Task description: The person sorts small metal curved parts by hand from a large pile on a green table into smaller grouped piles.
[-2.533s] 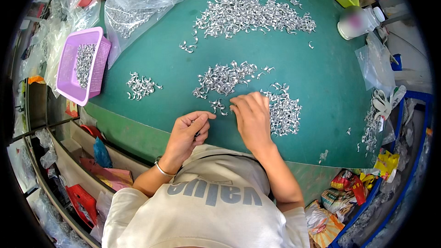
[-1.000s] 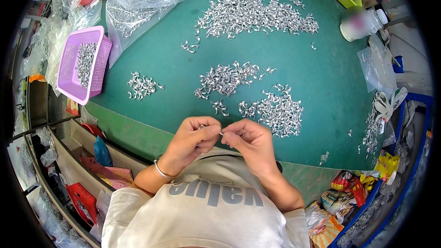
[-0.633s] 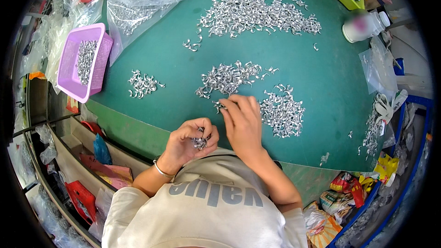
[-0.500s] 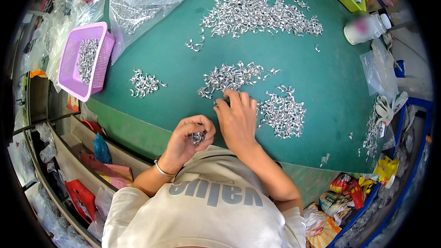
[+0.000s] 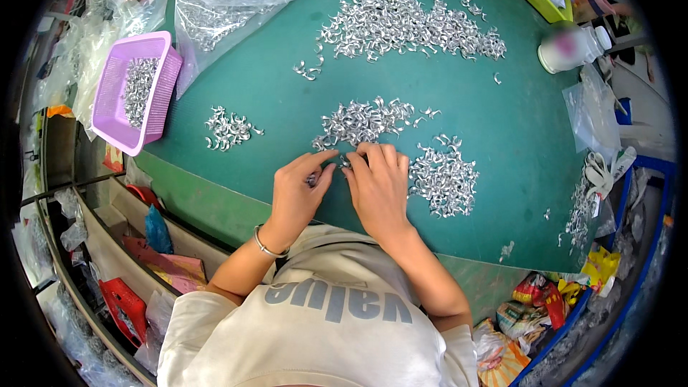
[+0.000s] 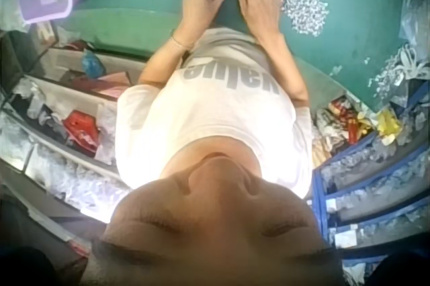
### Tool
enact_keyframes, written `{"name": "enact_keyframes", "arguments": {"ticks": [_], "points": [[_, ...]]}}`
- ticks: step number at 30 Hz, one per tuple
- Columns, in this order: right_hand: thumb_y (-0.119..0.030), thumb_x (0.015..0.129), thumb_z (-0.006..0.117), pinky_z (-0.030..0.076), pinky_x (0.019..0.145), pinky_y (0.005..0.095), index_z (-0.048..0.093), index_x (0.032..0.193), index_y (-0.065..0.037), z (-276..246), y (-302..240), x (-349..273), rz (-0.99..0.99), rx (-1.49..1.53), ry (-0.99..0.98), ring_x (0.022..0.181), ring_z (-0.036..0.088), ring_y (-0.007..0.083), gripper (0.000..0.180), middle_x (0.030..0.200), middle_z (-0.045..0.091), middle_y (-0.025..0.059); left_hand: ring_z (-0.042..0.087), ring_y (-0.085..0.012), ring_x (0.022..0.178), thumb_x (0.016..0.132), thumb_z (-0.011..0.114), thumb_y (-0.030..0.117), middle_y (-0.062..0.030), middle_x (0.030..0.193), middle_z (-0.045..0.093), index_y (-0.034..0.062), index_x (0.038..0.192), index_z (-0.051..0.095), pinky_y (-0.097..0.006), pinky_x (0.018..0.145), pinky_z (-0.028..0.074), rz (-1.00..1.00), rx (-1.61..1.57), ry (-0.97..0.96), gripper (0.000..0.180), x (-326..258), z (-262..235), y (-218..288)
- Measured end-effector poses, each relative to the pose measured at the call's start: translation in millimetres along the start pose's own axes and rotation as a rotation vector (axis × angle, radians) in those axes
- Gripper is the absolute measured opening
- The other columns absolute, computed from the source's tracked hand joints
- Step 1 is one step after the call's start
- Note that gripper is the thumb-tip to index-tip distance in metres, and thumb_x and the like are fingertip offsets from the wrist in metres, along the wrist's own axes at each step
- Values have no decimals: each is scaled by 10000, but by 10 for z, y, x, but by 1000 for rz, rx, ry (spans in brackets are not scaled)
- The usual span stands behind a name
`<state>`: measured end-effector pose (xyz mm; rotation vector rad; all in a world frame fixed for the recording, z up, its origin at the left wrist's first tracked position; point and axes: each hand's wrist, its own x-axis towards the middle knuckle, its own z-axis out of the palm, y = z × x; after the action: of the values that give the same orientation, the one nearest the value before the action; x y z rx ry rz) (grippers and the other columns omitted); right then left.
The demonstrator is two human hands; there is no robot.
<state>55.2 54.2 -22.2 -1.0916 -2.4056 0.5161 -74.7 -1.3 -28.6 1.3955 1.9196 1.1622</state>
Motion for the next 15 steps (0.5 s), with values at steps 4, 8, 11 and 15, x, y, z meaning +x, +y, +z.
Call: {"name": "enact_keyframes", "arguments": {"ticks": [4,8,11,15], "points": [[-40,733,617,336,743,363,595,883,-22,31,45,-31,-25,-8,-1,887,478,235,153,940,530,55,453,-189,495,717,662,6,-107,637,530,22,934,648,-295,478,384,43,59,-38,218,59,34,-19],[-13,728,599,350,740,362,596,869,-18,40,48,-50,-80,35,113,884,501,243,142,934,556,64,439,-134,499,737,663,16,-53,604,517,16,924,653,-264,470,363,-4,14,-64,188,71,11,32],[3,727,583,370,713,353,603,871,-12,-64,60,-93,-117,135,160,838,525,251,146,922,584,76,405,-54,537,755,665,20,22,588,470,11,906,664,-218,467,318,-241,-386,-177,151,75,-78,110],[50,691,624,393,666,314,613,868,2,-246,-19,-78,-135,272,207,794,534,249,183,885,606,91,371,-12,581,744,678,6,51,599,434,2,874,674,-186,485,279,-324,-591,-257,129,103,-223,270]]}}
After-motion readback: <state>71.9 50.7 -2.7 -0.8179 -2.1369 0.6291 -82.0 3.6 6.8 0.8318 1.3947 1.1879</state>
